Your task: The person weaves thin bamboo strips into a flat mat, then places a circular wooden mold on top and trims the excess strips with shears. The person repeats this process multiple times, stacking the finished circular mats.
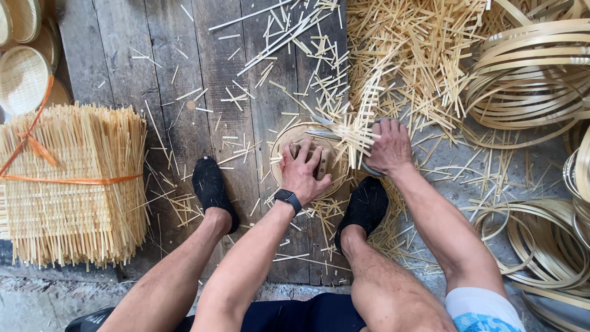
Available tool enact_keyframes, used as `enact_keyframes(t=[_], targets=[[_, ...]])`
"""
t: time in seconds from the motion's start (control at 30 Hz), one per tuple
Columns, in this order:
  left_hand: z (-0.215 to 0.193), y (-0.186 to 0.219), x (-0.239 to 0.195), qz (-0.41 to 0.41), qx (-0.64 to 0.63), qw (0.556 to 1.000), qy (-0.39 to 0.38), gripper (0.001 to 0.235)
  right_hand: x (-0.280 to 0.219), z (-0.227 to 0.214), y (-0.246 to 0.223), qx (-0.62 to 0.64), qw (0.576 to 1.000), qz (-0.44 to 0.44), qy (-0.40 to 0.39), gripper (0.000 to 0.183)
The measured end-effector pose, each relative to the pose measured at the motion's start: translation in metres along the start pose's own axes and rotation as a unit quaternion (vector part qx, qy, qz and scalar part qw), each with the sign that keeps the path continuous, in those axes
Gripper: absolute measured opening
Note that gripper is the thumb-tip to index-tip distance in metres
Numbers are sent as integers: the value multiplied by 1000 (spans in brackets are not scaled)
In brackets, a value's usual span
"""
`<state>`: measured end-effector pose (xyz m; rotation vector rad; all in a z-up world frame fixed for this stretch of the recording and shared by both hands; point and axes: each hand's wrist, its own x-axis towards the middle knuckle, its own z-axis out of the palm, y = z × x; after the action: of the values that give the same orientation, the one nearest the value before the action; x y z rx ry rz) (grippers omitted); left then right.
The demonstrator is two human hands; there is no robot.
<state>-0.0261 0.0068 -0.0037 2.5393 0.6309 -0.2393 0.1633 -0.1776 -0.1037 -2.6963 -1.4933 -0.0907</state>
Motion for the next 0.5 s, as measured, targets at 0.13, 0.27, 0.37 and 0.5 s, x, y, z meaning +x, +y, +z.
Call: enact_keyframes(t=[0.13,0.27,0.37,0.5], targets=[[-4,-13,3,56,16,998,-2,73,-1,-4,9,53,977,40,-201,23],[-11,-20,5,81,24,996,-40,74,-10,-2,20,67,971,39,-225,16],[-16,-18,11,102,45,988,-107,76,-5,2,14,40,982,14,-182,22],[-23,-16,12,122,50,982,-133,74,5,3,3,15,987,-1,-163,12]])
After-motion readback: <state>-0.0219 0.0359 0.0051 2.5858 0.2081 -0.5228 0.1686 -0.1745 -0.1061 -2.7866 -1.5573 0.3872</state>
